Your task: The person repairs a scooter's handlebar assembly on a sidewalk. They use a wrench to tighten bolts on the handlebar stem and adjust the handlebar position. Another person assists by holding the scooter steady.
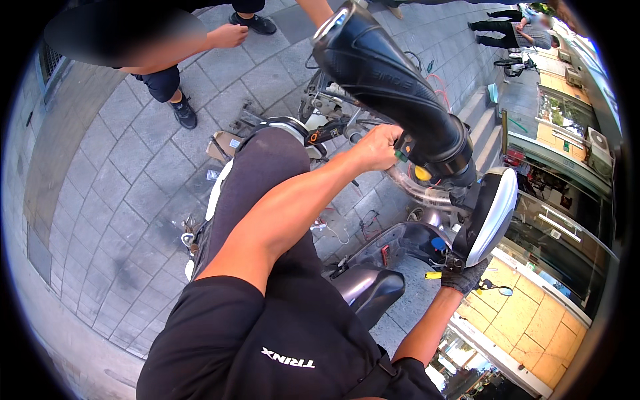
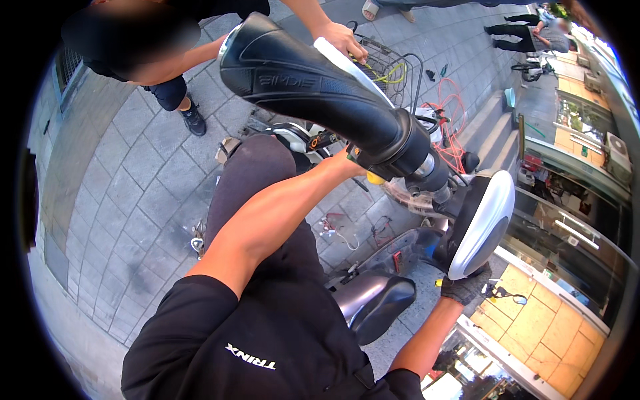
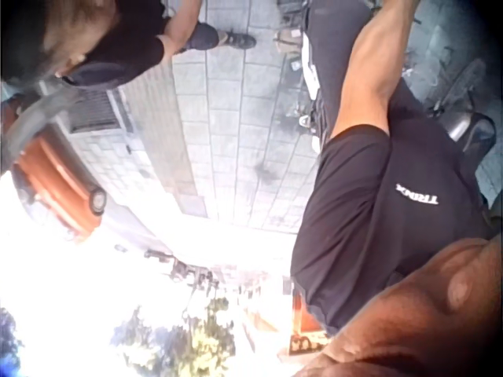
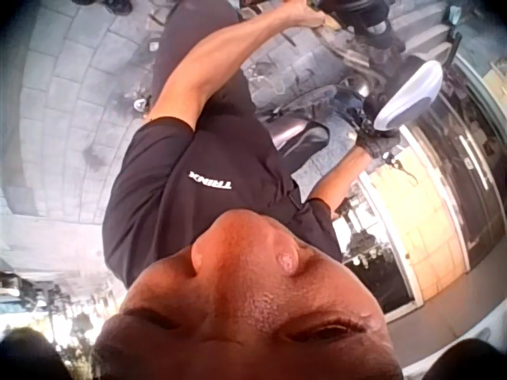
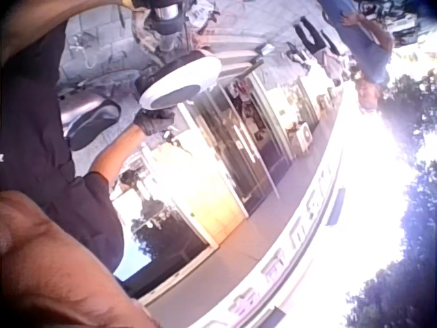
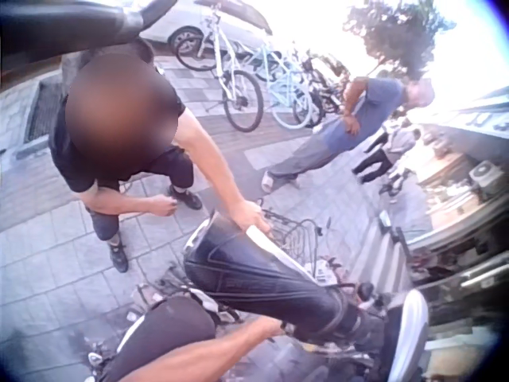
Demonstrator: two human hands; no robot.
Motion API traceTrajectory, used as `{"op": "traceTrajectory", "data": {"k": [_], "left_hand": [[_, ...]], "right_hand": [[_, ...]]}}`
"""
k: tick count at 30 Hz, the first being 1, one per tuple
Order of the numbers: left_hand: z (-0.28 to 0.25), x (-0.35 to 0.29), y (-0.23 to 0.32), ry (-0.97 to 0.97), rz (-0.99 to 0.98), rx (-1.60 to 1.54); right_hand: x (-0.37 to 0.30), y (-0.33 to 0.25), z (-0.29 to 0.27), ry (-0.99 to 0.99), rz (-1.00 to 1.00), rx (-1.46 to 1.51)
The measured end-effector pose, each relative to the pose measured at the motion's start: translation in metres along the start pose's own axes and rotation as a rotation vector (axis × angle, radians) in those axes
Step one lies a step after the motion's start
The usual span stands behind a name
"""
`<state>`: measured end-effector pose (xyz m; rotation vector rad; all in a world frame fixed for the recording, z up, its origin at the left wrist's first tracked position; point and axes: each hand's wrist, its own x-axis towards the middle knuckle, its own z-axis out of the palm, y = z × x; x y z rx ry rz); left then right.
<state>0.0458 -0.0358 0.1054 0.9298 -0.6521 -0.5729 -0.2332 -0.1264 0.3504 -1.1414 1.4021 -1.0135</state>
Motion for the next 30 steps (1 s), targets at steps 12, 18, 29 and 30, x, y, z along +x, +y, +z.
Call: {"op": "traceTrajectory", "data": {"k": [12,18,29,30], "left_hand": [[-0.002,-0.001,-0.016,-0.127,0.112,0.362],[-0.005,-0.016,0.03,-0.037,-0.182,-0.104],[-0.026,0.026,-0.018,-0.143,0.099,0.443],[-0.028,0.027,-0.016,-0.156,0.117,0.471]], "right_hand": [[-0.002,0.004,0.005,-0.042,-0.463,-0.739],[0.009,0.01,-0.022,-0.001,-0.561,-0.92],[0.025,0.004,-0.039,0.149,0.055,0.04],[0.023,0.003,-0.035,0.199,0.072,0.031]]}}
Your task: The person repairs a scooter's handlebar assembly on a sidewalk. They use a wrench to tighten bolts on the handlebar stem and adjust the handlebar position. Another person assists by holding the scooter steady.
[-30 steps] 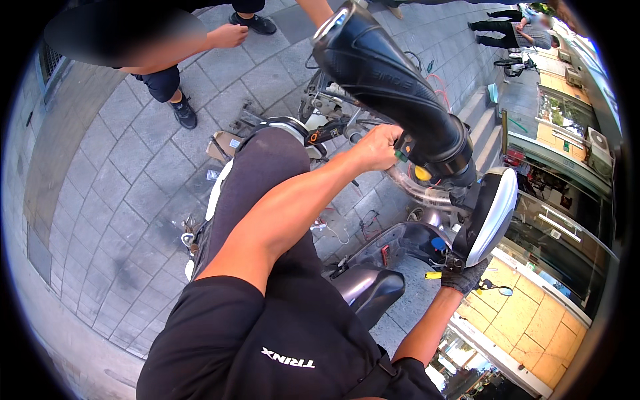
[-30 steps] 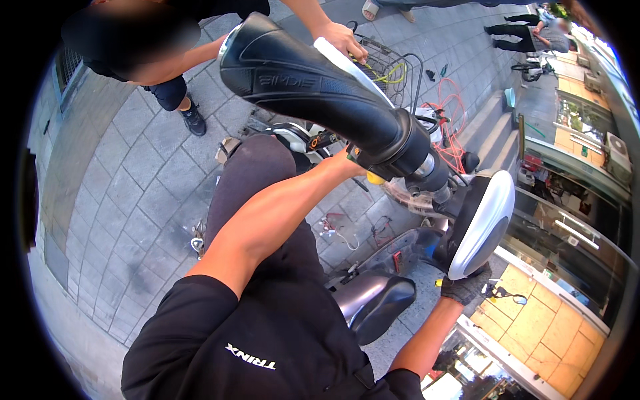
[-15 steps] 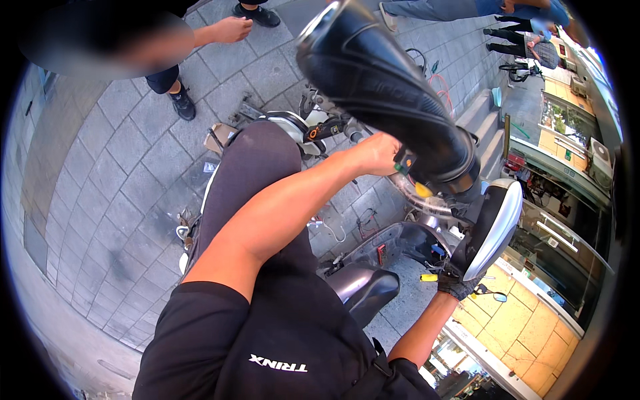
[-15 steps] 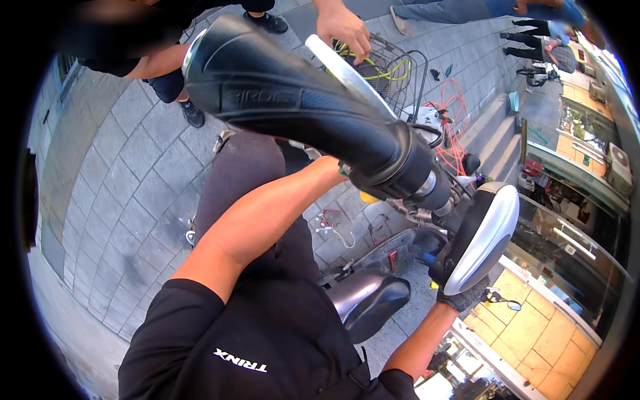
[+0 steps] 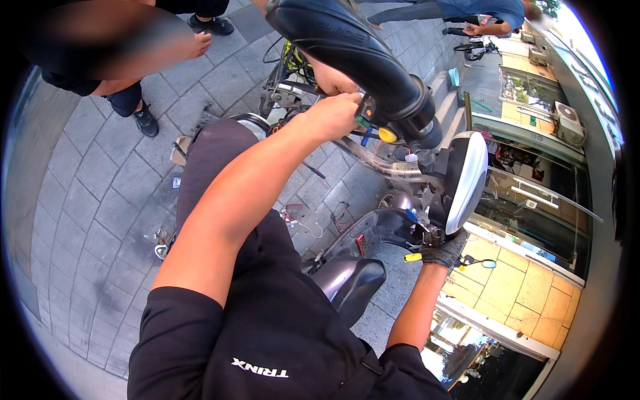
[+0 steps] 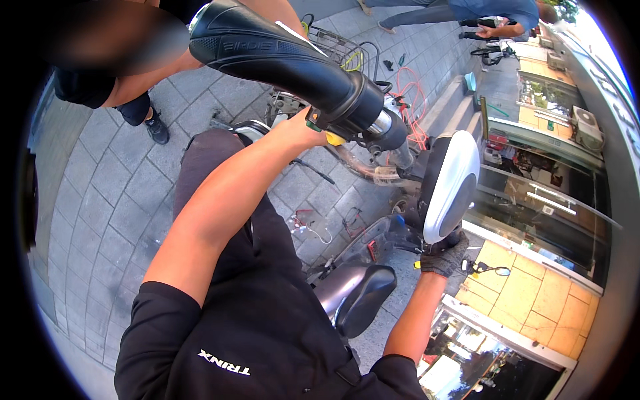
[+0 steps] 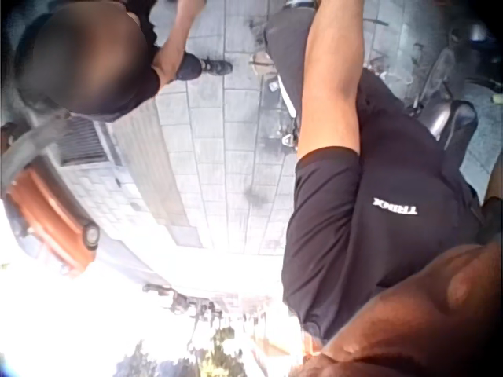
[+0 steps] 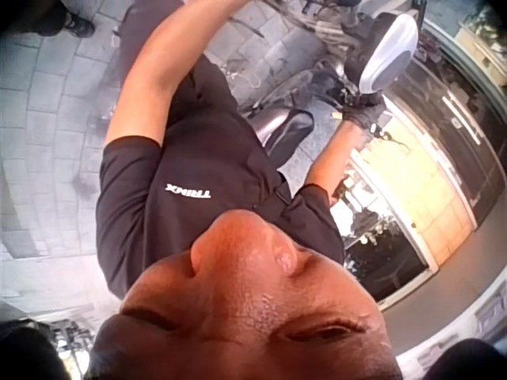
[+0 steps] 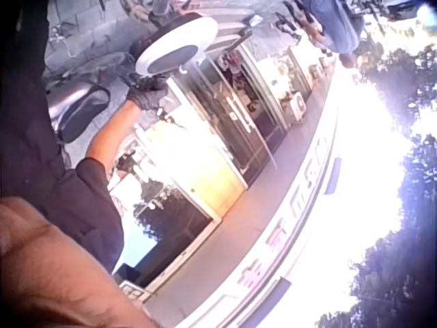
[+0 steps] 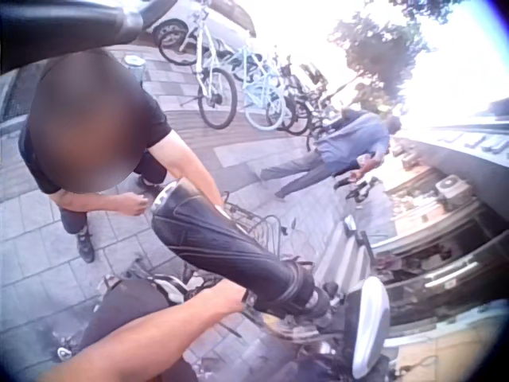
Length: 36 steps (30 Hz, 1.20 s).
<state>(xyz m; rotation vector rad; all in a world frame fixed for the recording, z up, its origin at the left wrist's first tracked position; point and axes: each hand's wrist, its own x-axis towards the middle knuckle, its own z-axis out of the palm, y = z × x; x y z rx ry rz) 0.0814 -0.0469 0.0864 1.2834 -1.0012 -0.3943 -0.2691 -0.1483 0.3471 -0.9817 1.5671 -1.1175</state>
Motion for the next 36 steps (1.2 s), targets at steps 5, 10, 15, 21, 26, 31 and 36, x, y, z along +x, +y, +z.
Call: {"op": "traceTrajectory", "data": {"k": [5,10,15,21,26,31,36], "left_hand": [[-0.008,-0.003,0.003,-0.05,0.055,0.072],[-0.036,-0.014,0.016,-0.121,0.153,-0.235],[-0.051,-0.003,0.055,-0.229,0.079,-0.044],[-0.015,0.003,0.038,0.201,0.18,0.236],[-0.005,-0.004,0.039,0.108,0.203,0.356],[-0.009,-0.025,-0.02,0.191,0.855,1.655],[-0.03,0.006,0.027,-0.215,0.273,0.615]], "right_hand": [[-0.03,0.0,0.026,-0.005,-0.012,-0.053],[-0.04,0.0,0.033,0.037,-0.015,-0.003],[-0.039,0.001,0.042,0.069,-0.005,0.016],[-0.028,0.001,0.028,-0.008,0.008,0.002],[-0.033,0.003,0.031,0.073,0.01,0.006],[-0.023,0.001,0.022,-0.103,0.056,0.041],[-0.03,0.005,0.026,-0.082,0.047,0.091]]}}
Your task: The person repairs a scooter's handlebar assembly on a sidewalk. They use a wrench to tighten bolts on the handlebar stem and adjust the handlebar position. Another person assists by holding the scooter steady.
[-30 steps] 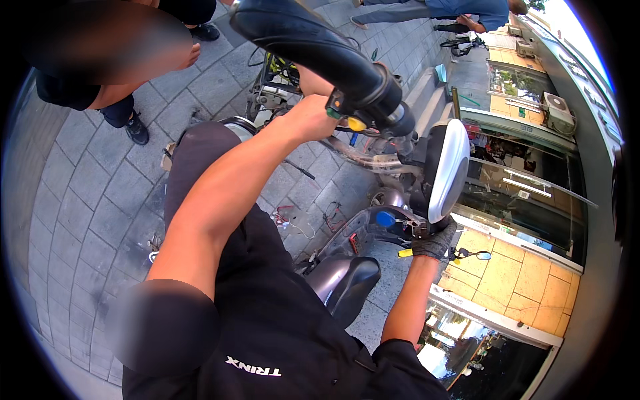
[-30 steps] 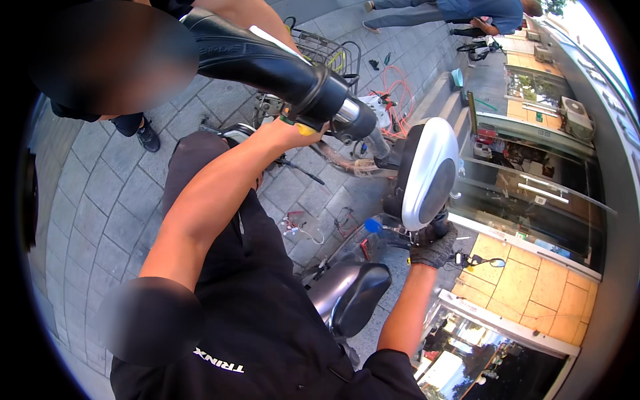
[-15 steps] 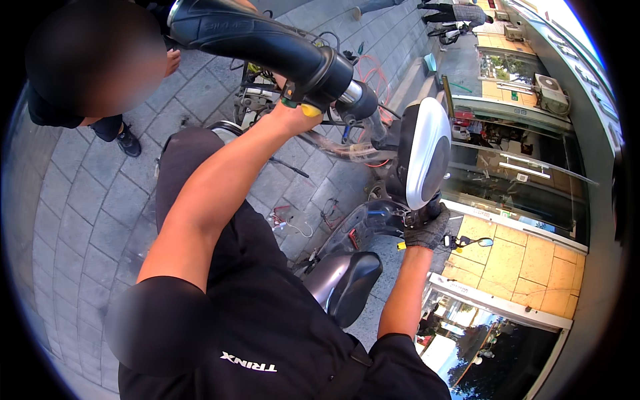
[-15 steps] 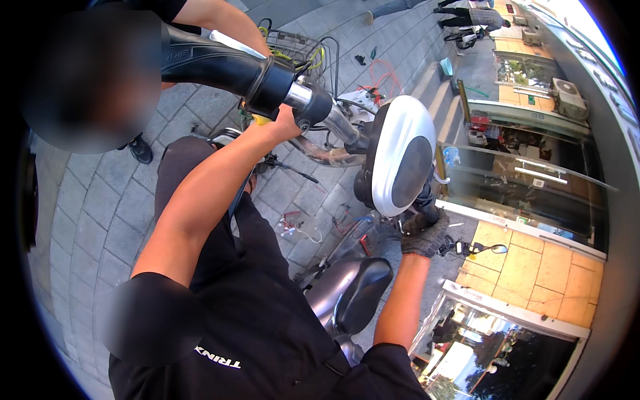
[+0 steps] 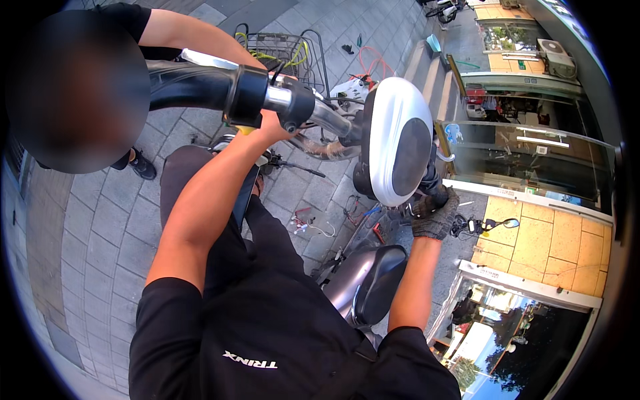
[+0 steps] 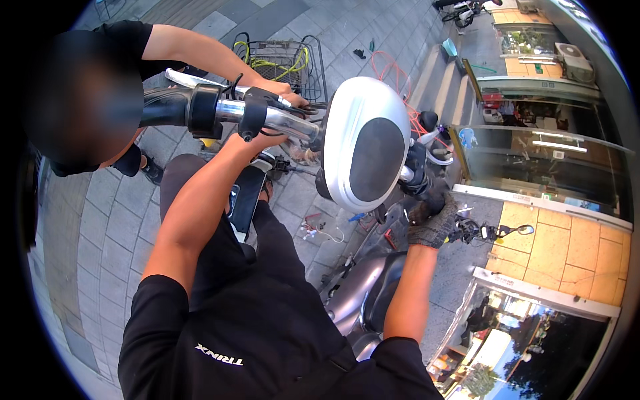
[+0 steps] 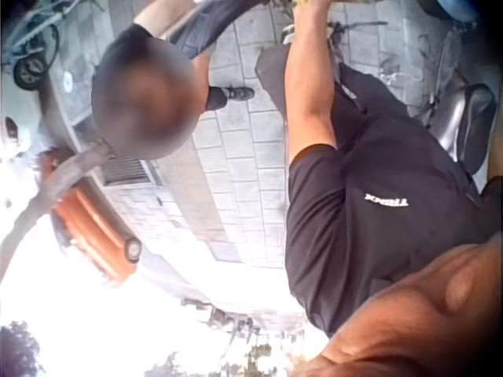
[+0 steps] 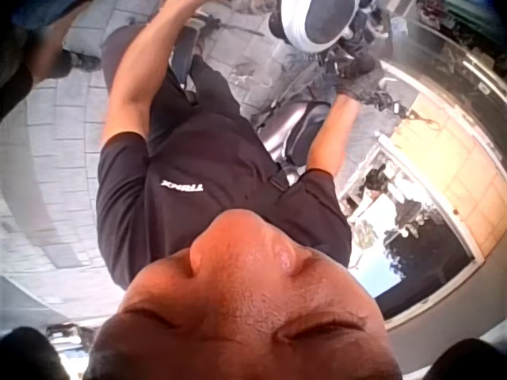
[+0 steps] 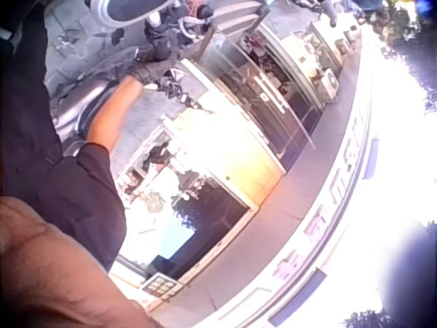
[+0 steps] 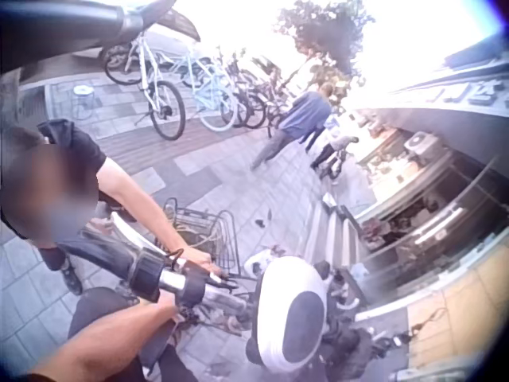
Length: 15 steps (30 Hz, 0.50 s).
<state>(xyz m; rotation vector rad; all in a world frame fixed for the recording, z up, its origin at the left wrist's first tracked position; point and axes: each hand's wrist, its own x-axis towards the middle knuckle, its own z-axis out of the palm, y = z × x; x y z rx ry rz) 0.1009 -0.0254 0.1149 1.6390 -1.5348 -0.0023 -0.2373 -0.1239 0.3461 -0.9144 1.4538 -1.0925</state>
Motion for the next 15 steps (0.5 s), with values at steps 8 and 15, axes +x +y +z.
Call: {"op": "traceTrajectory", "data": {"k": [8,15], "left_hand": [[-0.152,-0.068,0.051,0.46,-0.635,-1.116],[-0.242,-0.059,0.07,0.57,-0.297,-1.462]], "right_hand": [[-0.001,0.007,-0.006,-0.329,0.036,0.222],[-0.005,0.01,0.013,-0.451,-0.019,0.344]]}}
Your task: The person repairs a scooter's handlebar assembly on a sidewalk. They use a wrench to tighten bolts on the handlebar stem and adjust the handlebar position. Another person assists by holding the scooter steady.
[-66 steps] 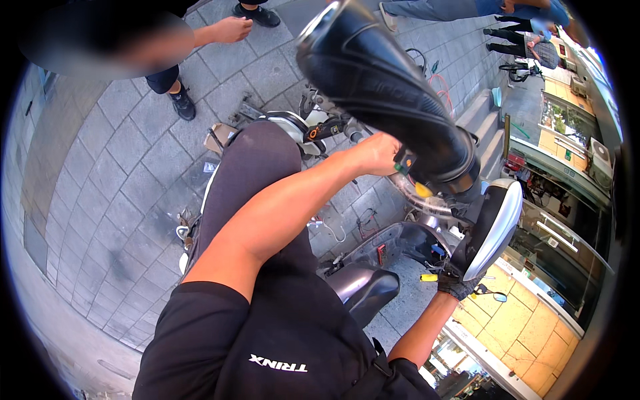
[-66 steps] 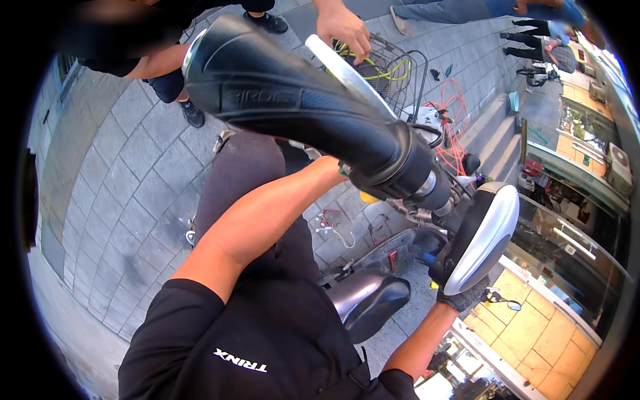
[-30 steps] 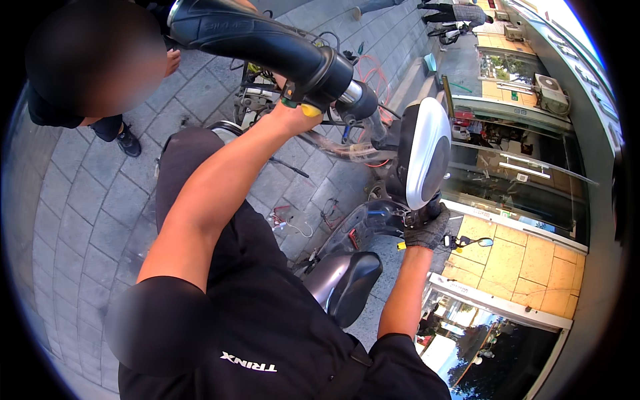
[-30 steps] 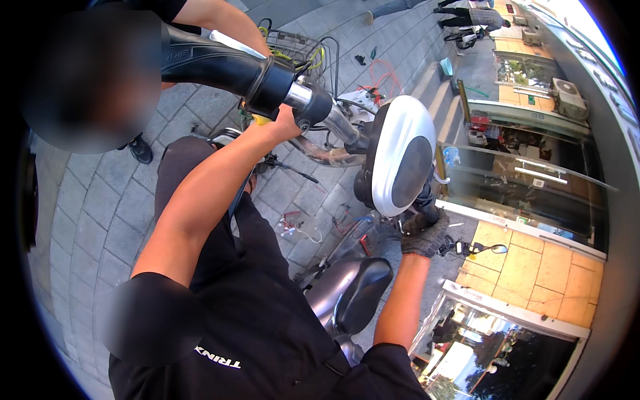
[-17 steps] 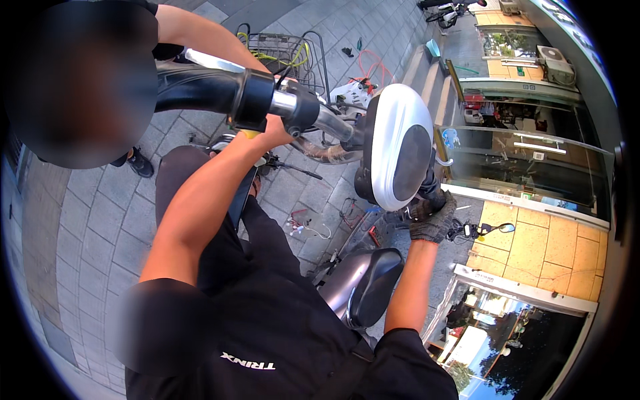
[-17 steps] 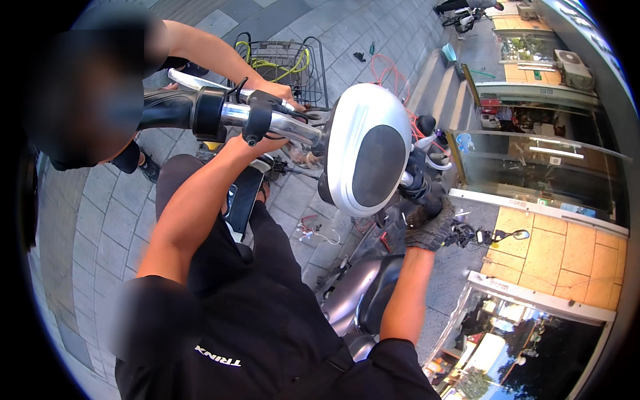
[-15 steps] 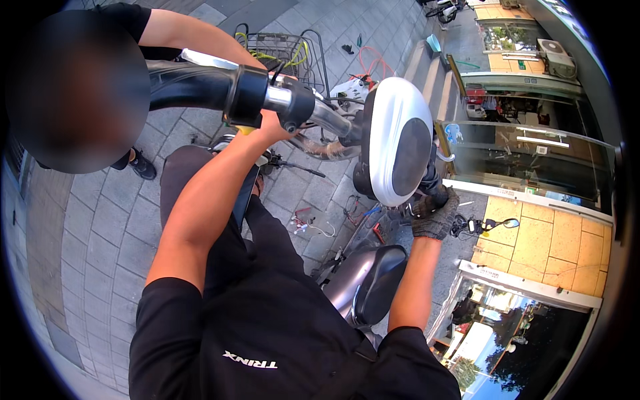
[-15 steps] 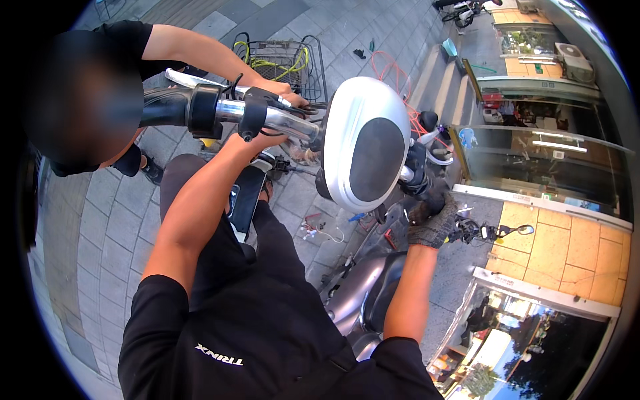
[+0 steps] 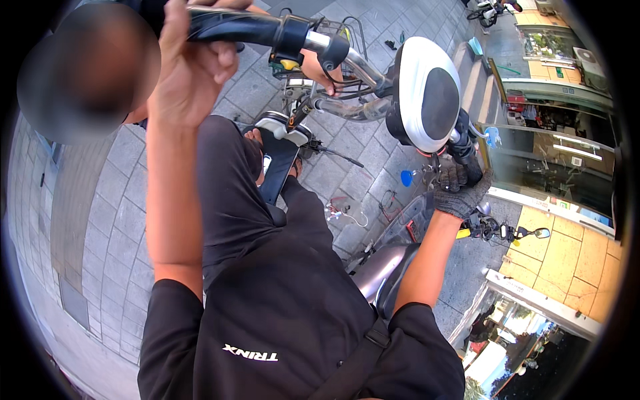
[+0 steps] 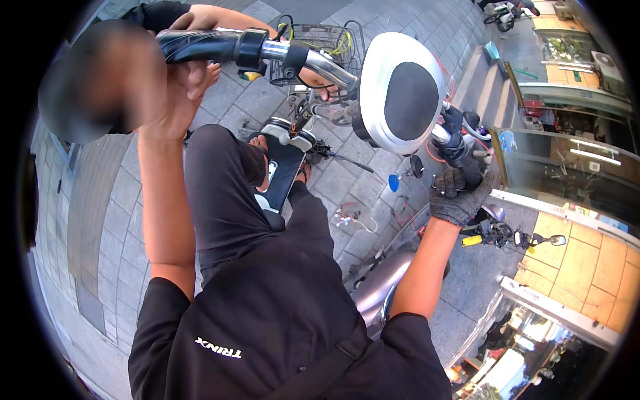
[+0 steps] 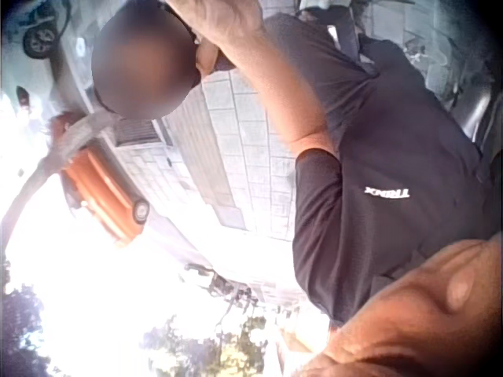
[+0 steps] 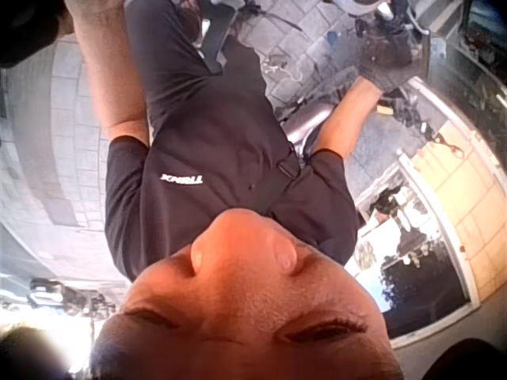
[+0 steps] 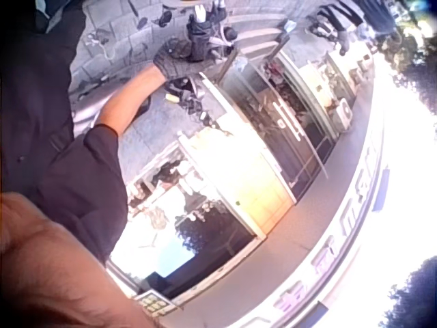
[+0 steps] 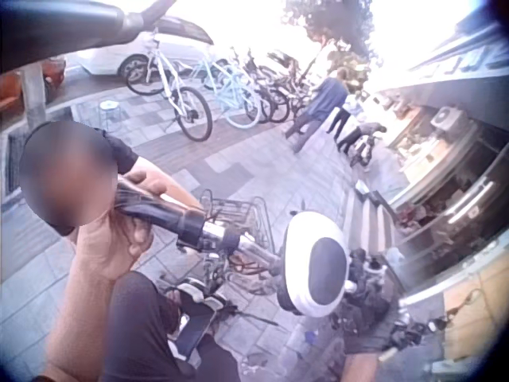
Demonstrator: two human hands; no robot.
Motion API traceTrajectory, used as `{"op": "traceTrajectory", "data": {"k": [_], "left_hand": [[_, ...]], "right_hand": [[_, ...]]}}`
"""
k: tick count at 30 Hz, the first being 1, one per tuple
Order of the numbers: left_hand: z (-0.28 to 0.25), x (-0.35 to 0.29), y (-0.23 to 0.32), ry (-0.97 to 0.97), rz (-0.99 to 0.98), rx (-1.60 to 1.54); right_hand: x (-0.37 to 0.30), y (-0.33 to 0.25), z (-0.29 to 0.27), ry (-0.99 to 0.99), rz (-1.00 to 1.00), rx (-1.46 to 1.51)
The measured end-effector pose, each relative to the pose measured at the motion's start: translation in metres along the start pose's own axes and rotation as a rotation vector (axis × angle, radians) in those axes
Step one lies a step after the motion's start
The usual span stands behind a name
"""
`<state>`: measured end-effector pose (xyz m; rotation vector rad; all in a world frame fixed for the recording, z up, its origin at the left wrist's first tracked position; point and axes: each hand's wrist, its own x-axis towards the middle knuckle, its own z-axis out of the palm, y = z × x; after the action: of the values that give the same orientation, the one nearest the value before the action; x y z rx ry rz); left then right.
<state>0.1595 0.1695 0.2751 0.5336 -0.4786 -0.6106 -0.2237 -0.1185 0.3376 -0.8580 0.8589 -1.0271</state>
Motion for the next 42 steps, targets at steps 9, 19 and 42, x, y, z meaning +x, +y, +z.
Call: {"op": "traceTrajectory", "data": {"k": [9,19,42], "left_hand": [[0.027,-0.12,-0.014,0.251,0.051,-0.082],[0.041,-0.149,0.007,0.246,-0.079,-0.049],[0.038,-0.071,0.033,0.355,-0.178,0.07]], "right_hand": [[0.09,-0.031,0.044,-0.151,0.053,-0.138],[0.114,-0.038,0.085,-0.207,0.146,-0.313],[0.064,-0.052,-0.002,-0.027,0.043,-0.445]]}}
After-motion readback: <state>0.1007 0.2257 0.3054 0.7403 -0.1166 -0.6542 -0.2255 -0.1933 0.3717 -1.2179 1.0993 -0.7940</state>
